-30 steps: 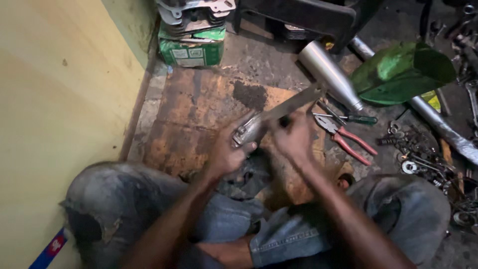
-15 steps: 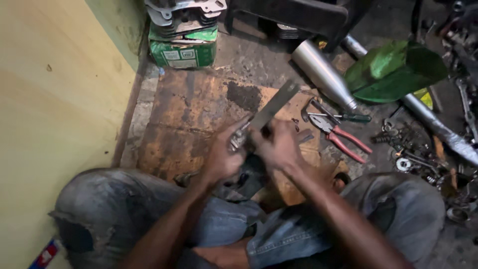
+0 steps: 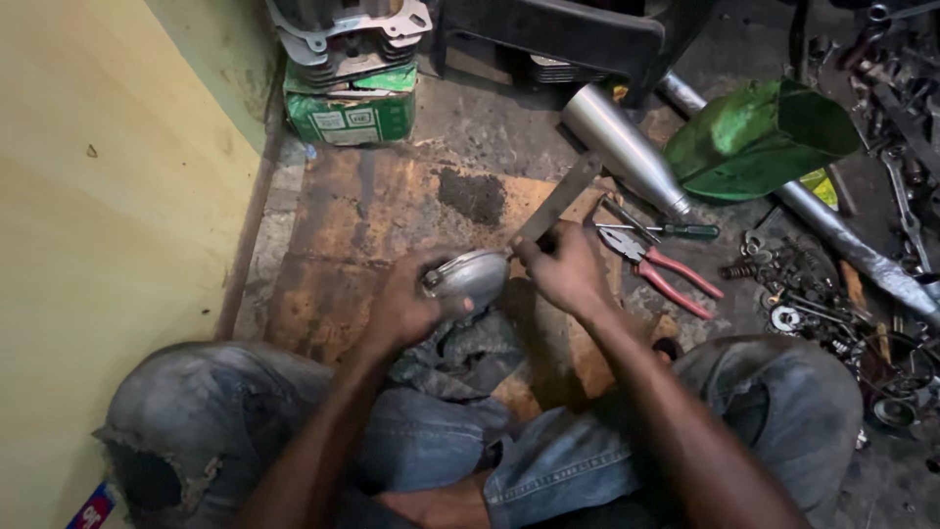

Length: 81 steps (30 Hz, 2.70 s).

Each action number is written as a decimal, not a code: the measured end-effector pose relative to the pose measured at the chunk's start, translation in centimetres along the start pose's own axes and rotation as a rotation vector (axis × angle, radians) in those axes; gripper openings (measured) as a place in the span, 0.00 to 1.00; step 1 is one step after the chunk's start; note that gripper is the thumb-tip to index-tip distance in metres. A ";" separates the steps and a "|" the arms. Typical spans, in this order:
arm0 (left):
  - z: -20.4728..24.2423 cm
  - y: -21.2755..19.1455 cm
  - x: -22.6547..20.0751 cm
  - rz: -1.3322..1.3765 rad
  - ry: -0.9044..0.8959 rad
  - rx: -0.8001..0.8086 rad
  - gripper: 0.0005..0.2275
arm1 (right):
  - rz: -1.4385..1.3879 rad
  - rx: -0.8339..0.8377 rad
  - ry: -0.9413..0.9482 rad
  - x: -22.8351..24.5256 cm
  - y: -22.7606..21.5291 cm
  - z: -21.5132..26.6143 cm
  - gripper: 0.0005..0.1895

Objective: The person sits on the floor and uses a metal file to smooth the edges of a circular metal part. They rotate the part frequently to file different sections of the rim and interior surfaces.

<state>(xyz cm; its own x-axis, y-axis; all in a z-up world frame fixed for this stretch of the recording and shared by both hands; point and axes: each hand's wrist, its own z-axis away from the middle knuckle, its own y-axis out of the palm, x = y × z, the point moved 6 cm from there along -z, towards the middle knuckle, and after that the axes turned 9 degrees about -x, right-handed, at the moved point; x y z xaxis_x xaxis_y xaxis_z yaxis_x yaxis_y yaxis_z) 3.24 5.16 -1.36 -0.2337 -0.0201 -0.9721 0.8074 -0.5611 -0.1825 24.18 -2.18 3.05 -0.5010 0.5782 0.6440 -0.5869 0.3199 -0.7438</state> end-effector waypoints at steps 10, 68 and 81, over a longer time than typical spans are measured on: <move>-0.5 0.5 -0.1 0.137 0.027 0.043 0.28 | -0.101 -0.070 -0.099 0.4 -0.8 0.2 0.15; 0.9 1.9 -1.8 0.089 0.211 -0.030 0.23 | 0.007 -0.203 -0.500 1.9 0.9 2.0 0.09; -0.5 -2.8 -3.0 0.994 -0.099 -0.115 0.20 | -0.453 -0.095 -0.117 0.9 -2.7 -0.1 0.14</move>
<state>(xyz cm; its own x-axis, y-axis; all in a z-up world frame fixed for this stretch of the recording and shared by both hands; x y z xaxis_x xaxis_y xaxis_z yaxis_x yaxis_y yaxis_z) 1.94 7.21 1.96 0.5348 -0.5072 -0.6758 0.7070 -0.1694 0.6867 25.35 -2.48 5.63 -0.2799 0.2782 0.9189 -0.7047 0.5905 -0.3934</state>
